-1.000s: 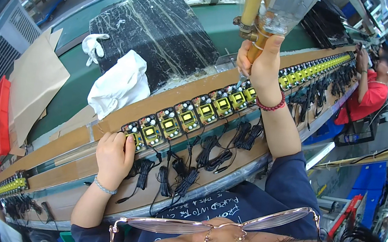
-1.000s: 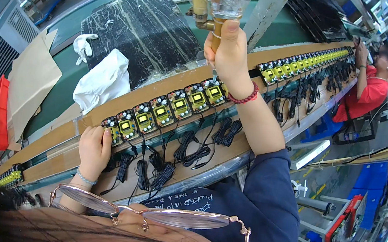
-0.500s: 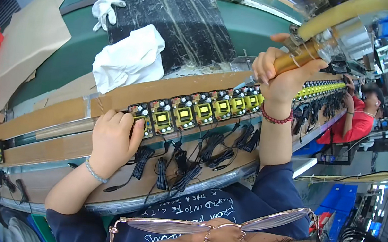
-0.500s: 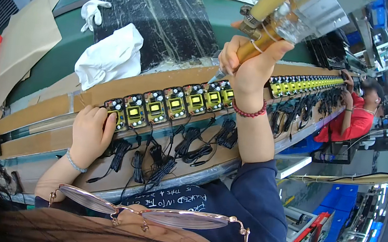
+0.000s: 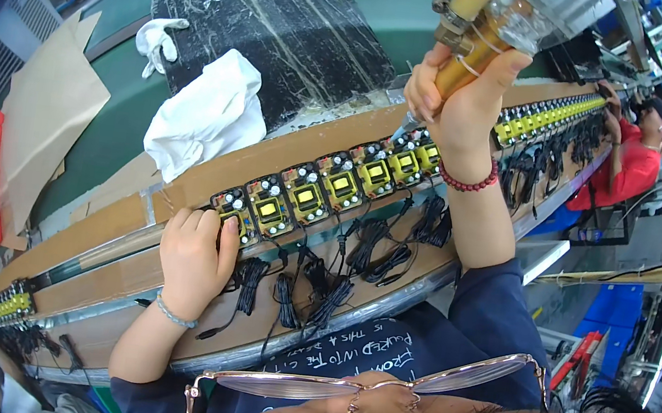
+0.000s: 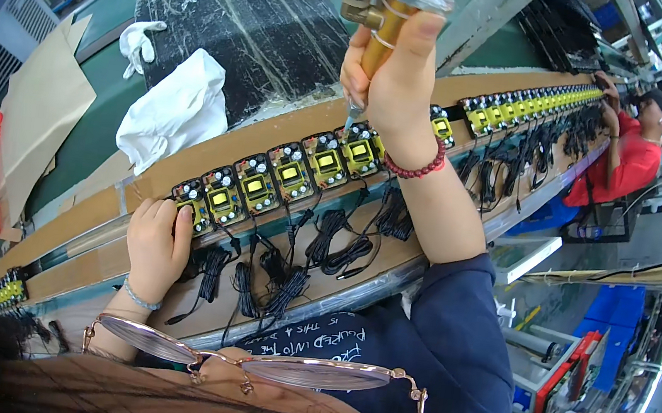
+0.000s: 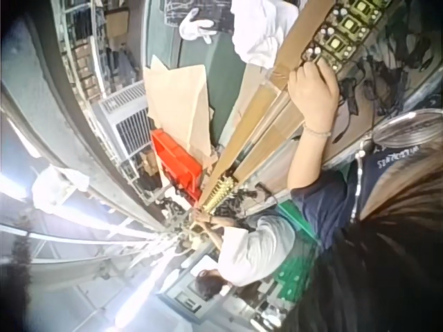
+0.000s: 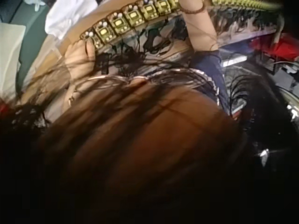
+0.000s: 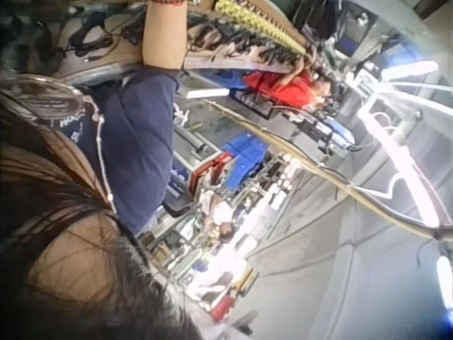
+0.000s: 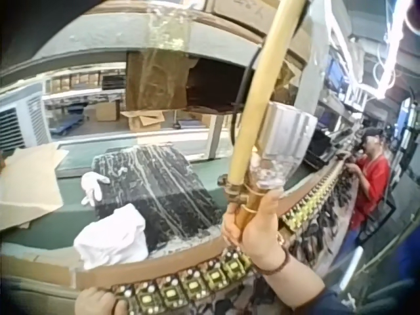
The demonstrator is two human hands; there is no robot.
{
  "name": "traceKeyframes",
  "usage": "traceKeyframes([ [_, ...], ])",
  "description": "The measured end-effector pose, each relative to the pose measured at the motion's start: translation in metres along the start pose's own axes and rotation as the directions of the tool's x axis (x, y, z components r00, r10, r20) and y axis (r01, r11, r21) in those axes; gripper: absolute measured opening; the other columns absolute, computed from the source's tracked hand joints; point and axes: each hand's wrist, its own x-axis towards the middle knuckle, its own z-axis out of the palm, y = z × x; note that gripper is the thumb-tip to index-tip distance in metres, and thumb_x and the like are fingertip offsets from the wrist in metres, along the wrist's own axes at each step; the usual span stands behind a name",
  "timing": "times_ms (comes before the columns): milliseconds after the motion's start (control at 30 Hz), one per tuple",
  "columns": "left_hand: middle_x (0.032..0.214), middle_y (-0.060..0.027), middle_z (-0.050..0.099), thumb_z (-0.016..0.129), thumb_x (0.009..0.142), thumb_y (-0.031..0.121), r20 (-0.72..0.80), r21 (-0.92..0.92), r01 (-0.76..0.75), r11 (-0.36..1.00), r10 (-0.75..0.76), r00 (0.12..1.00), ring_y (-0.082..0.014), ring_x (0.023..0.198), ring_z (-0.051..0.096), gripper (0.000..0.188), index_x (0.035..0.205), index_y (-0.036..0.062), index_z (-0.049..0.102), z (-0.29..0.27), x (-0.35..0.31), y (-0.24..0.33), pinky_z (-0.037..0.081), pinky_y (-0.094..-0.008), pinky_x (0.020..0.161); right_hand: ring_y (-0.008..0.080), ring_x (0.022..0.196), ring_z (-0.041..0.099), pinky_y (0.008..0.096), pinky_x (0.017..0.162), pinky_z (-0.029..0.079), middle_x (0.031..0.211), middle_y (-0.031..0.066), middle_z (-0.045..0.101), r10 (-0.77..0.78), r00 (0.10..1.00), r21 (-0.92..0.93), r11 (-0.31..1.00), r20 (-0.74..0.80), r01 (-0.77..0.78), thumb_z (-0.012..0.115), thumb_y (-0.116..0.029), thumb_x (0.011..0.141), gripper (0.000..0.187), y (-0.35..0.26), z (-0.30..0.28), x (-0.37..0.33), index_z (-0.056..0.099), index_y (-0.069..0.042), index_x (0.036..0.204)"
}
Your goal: The person applies adhesive to electronic circuit boards using a dispenser tool and slides the boards along the assembly track by hand.
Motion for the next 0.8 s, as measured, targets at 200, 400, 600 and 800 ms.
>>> traceKeyframes([
  [200, 0.066, -0.0157, 0.046, 0.052, 0.087, 0.010, 0.015, 0.011, -0.001, 1.000, 0.001, 1.000, -0.0330, 0.064, 0.044, 0.024, 0.066, 0.0012, 0.044, 0.0025, 0.0006, -0.0004, 0.037, -0.0421, 0.059, 0.0112, 0.035, 0.031, 0.0262, 0.039, 0.032, 0.045, 0.0008, 0.037, -0.033, 0.999, -0.069, 0.997, 0.039, 0.036, 0.015, -0.082, 0.077, 0.082, 0.0008, -0.0036, 0.0007, 0.048, -0.007, 0.084],
  [400, 0.064, -0.0152, 0.045, 0.051, 0.088, 0.010, 0.018, 0.026, -0.003, 1.000, 0.002, 1.000, -0.0324, 0.062, 0.043, 0.025, 0.066, 0.0014, 0.044, 0.0036, 0.0000, -0.0011, 0.036, -0.0421, 0.057, 0.0112, 0.035, 0.034, 0.0259, 0.038, 0.032, 0.045, 0.0008, 0.038, -0.020, 0.999, -0.108, 0.994, 0.045, 0.025, 0.015, -0.083, 0.075, 0.084, 0.0022, -0.0018, -0.0010, 0.047, -0.007, 0.083],
  [600, 0.064, -0.0149, 0.045, 0.051, 0.088, 0.010, 0.011, 0.028, -0.016, 0.999, 0.015, 1.000, -0.0321, 0.061, 0.043, 0.026, 0.065, 0.0016, 0.043, 0.0037, 0.0006, -0.0006, 0.035, -0.0418, 0.057, 0.0111, 0.035, 0.034, 0.0253, 0.038, 0.032, 0.045, 0.0007, 0.038, -0.005, 0.999, -0.129, 0.992, 0.053, 0.012, 0.014, -0.084, 0.074, 0.085, -0.0004, -0.0044, -0.0003, 0.047, -0.006, 0.083],
  [800, 0.064, -0.0147, 0.045, 0.051, 0.088, 0.010, 0.002, 0.026, -0.012, 1.000, 0.012, 1.000, -0.0318, 0.061, 0.042, 0.026, 0.065, 0.0018, 0.043, 0.0041, 0.0016, -0.0005, 0.035, -0.0416, 0.057, 0.0110, 0.035, 0.034, 0.0255, 0.038, 0.033, 0.045, 0.0007, 0.037, -0.023, 0.999, -0.128, 0.991, 0.028, 0.026, 0.015, -0.083, 0.075, 0.084, 0.0005, -0.0052, 0.0020, 0.047, -0.006, 0.083],
])
